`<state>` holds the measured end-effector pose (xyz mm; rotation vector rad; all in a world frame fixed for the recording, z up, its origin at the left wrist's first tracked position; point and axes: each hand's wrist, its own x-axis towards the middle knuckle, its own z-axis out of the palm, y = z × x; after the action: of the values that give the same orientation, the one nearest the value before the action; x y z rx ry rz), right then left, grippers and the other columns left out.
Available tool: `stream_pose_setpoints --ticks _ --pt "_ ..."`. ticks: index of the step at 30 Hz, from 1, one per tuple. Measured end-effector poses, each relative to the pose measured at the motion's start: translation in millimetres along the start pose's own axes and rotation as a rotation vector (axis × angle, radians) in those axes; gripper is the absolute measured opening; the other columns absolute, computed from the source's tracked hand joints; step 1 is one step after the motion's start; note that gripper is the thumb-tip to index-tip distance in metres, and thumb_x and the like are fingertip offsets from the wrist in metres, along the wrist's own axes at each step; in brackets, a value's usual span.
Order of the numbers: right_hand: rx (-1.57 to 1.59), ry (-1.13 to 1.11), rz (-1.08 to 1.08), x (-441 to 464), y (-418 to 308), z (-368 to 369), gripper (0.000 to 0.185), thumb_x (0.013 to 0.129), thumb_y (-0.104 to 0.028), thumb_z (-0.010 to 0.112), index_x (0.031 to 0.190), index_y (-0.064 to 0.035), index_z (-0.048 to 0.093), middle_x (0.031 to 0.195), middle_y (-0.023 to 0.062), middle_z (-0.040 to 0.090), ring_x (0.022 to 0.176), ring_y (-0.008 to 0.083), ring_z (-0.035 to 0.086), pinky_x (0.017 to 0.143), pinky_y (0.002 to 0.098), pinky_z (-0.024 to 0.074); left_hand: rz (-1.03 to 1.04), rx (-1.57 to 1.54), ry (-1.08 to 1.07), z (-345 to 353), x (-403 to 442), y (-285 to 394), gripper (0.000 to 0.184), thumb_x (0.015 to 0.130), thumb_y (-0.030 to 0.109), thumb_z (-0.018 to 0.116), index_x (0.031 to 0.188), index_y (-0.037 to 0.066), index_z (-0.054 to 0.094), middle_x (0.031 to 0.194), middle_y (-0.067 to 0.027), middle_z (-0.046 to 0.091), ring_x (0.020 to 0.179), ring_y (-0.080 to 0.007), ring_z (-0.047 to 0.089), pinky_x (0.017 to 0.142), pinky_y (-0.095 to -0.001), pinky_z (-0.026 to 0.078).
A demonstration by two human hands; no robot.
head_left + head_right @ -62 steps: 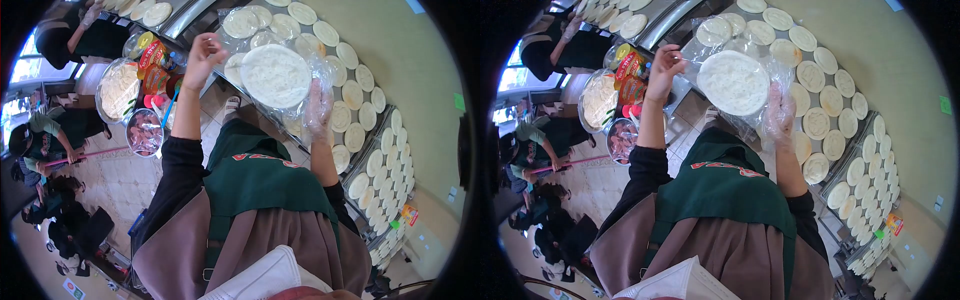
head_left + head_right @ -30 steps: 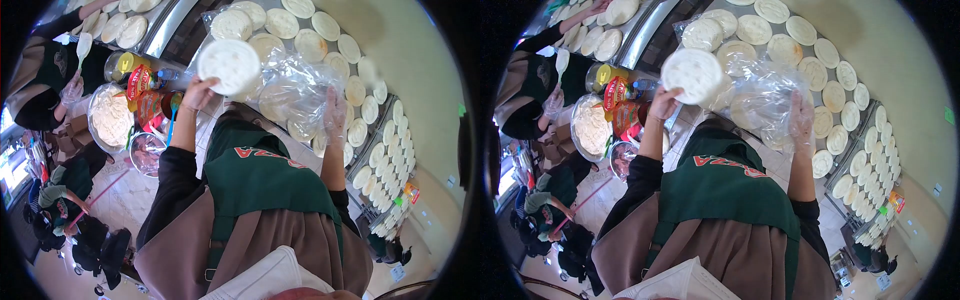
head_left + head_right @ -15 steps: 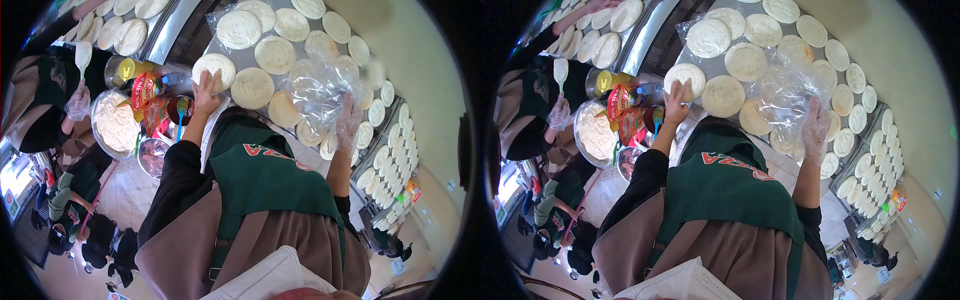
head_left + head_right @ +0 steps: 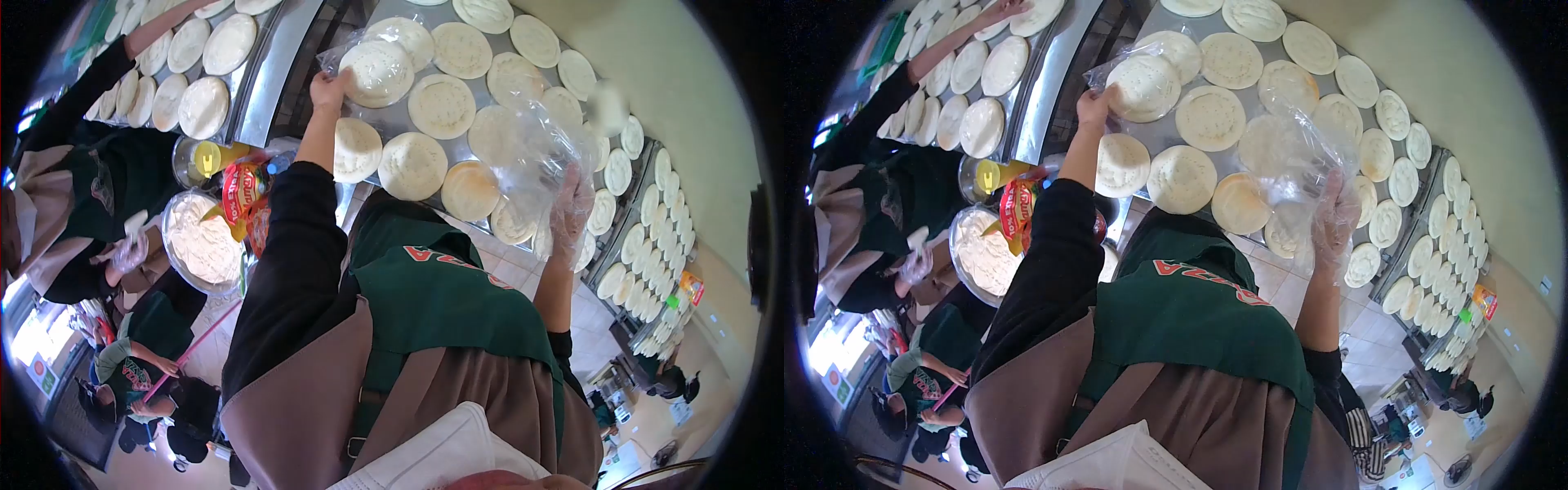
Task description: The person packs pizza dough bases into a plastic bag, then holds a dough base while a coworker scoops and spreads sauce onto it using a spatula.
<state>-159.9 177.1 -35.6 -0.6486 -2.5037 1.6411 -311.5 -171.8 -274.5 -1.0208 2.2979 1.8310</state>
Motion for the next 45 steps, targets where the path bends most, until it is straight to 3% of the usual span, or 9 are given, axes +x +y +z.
stream_pose_setpoints --ticks 7,13,16,19,22,29,36,39,45 --pt "-0.097 0.108 0.017 4.1 0.4 -4.2 0.038 0.098 -0.027 0.037 0.116 0.0026 0.054 0.103 0.0099 0.061 0.087 0.0139 0.058 0.075 0.0276 0.0493 -0.045 -0.552 -0.346 -8.0 -29.2 21.5 0.025 0.079 0.012 0.069 0.101 0.009 0.057 0.080 0.0003 0.061 0.066 -0.0067 0.056 0.049 -0.0203 0.041" --pt "-0.129 0.155 -0.012 8.2 10.1 -1.0 0.039 0.098 -0.027 0.037 0.117 0.0036 0.053 0.105 0.0119 0.061 0.088 0.0162 0.060 0.073 0.0282 0.0488 0.026 -0.729 -0.444 -4.2 -85.5 65.0 0.032 0.084 0.004 0.062 0.114 0.010 0.052 0.096 -0.0014 0.062 0.080 -0.0092 0.060 0.056 -0.0208 0.046" --pt "-0.142 0.250 -0.245 9.2 5.8 3.5 0.030 0.092 -0.018 0.047 0.105 0.0058 0.059 0.081 0.0136 0.063 0.067 0.0160 0.054 0.060 0.0316 0.0423 0.007 -0.757 -0.503 -1.0 -108.7 79.1 0.035 0.086 0.005 0.059 0.119 0.009 0.050 0.102 -0.0041 0.061 0.085 -0.0107 0.060 0.059 -0.0221 0.048" --pt "-0.301 0.269 -0.441 7.5 -6.1 5.0 0.023 0.086 -0.009 0.051 0.105 0.0017 0.061 0.094 0.0153 0.063 0.074 0.0205 0.058 0.064 0.0306 0.0447 -0.017 -0.780 -0.562 4.5 -141.3 100.8 0.035 0.087 0.006 0.057 0.121 0.010 0.049 0.103 -0.0059 0.061 0.086 -0.0119 0.061 0.063 -0.0243 0.052" --pt "-0.053 0.095 -0.685 3.6 -13.9 12.3 0.044 0.080 0.000 0.051 0.124 0.0001 0.049 0.115 0.0165 0.058 0.096 0.0221 0.059 0.083 0.0296 0.0457 -0.078 -0.775 -0.650 9.3 -174.3 120.5 0.034 0.088 0.007 0.056 0.121 0.009 0.048 0.104 -0.0070 0.060 0.088 -0.0132 0.061 0.066 -0.0257 0.054" --pt "-0.564 -0.495 -1.077 -15.2 -36.0 23.1 0.052 0.075 -0.010 0.063 0.125 -0.0087 0.048 0.126 0.0128 0.049 0.120 0.0295 0.045 0.098 0.0377 0.0403 -0.110 -0.766 -0.755 21.5 -220.5 132.1 0.033 0.090 0.006 0.045 0.123 0.004 0.042 0.105 -0.0124 0.059 0.089 -0.0187 0.062 0.069 -0.0305 0.055" --pt "-0.509 -0.194 -1.225 -20.1 -3.4 8.0 0.040 0.078 -0.018 0.064 0.116 -0.0068 0.056 0.098 0.0087 0.062 0.087 0.0252 0.062 0.076 0.0320 0.0514 -0.164 -0.686 -0.766 21.5 -246.8 135.0 0.027 0.091 0.022 0.046 0.110 0.002 0.045 0.106 -0.0147 0.051 0.082 -0.0231 0.061 0.066 -0.0336 0.055" --pt "0.131 -0.433 -0.465 -28.4 -4.4 -7.0 0.033 0.085 -0.027 0.060 0.109 -0.0043 0.060 0.088 0.0047 0.062 0.074 0.0184 0.058 0.066 0.0305 0.0477 -0.077 -0.478 -0.534 6.0 -262.6 149.7 0.043 0.095 0.039 0.040 0.116 0.001 0.046 0.101 -0.0090 0.051 0.082 -0.0192 0.059 0.069 -0.0334 0.054" --pt "0.128 -0.179 -0.087 -37.9 -11.7 -30.5 0.042 0.091 -0.039 0.051 0.104 -0.0008 0.062 0.093 0.0012 0.062 0.081 0.0137 0.053 0.075 0.0285 0.0433 0.636 -0.362 -0.592 -20.9 -247.6 150.8 0.028 0.093 0.015 0.049 0.120 0.007 0.048 0.106 -0.0058 0.050 0.091 -0.0124 0.051 0.073 -0.0274 0.051"
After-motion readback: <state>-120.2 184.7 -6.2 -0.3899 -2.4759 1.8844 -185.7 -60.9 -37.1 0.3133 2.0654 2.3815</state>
